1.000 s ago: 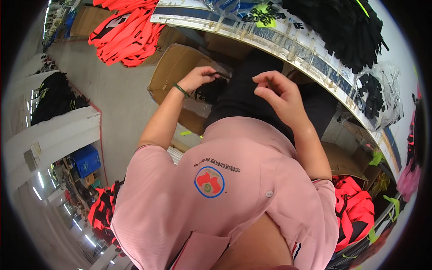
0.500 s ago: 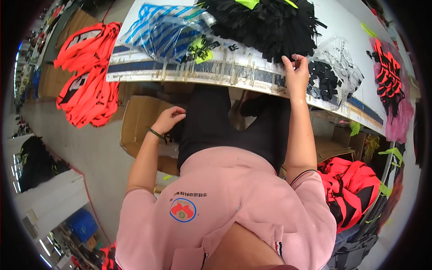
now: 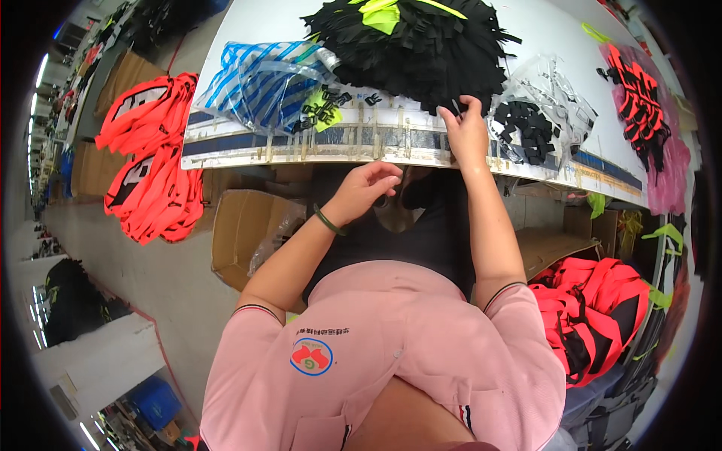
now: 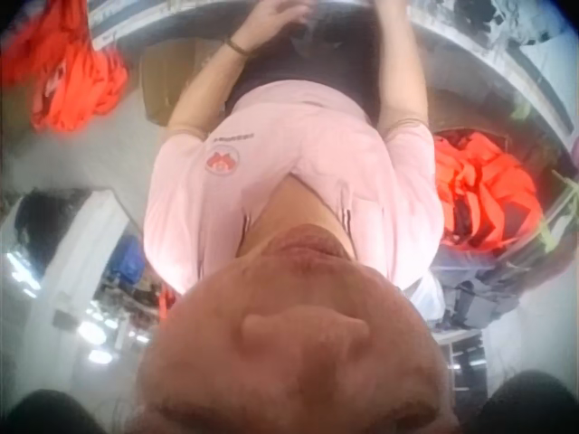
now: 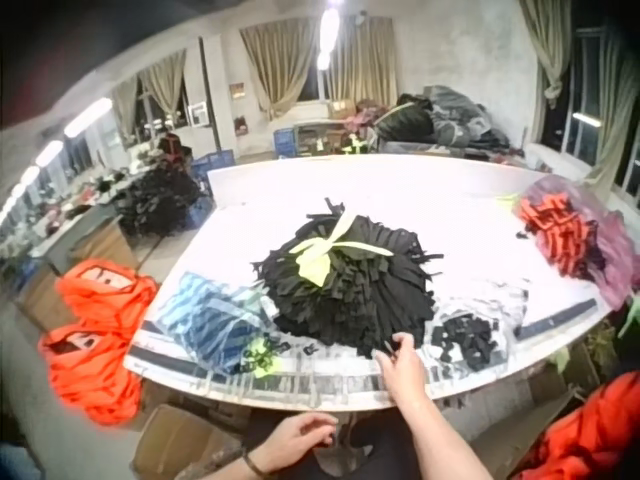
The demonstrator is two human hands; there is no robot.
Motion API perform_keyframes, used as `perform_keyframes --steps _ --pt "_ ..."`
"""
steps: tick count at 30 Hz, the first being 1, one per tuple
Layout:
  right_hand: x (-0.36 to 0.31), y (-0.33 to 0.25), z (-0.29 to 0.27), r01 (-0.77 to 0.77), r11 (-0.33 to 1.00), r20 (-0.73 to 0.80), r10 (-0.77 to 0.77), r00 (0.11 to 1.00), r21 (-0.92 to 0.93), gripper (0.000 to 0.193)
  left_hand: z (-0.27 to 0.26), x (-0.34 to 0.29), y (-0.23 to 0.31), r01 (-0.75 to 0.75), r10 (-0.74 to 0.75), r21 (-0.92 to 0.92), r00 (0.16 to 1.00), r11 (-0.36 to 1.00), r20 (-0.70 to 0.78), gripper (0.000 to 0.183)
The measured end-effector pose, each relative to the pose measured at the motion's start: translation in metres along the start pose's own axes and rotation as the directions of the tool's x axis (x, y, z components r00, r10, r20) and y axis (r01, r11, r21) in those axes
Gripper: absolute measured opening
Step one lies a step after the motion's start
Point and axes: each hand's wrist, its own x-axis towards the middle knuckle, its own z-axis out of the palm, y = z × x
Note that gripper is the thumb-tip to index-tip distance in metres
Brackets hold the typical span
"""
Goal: Assembling black straps with plastic buckles on a workbench.
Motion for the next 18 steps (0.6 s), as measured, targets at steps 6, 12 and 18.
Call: perform_keyframes --steps 6,12,18 --pt "0.019 -0.005 -0.011 -0.082 0.986 0.065 0.092 0.994 -0.144 0.035 0.01 0.006 -0.006 0.069 -0.069 -0.002 0.997 0.998 0.035 0.02" --pt "0.027 0.005 -0.008 -0.006 0.974 0.087 0.026 0.996 -0.227 0.033 0.008 0.003 -0.013 0.137 -0.137 -0.055 0.991 0.989 0.013 0.019" --pt "0.014 0.014 -0.005 -0.004 1.0 0.176 0.006 0.984 -0.012 0.026 0.004 0.0 -0.019 0.126 -0.127 -0.063 0.992 0.99 -0.012 0.021"
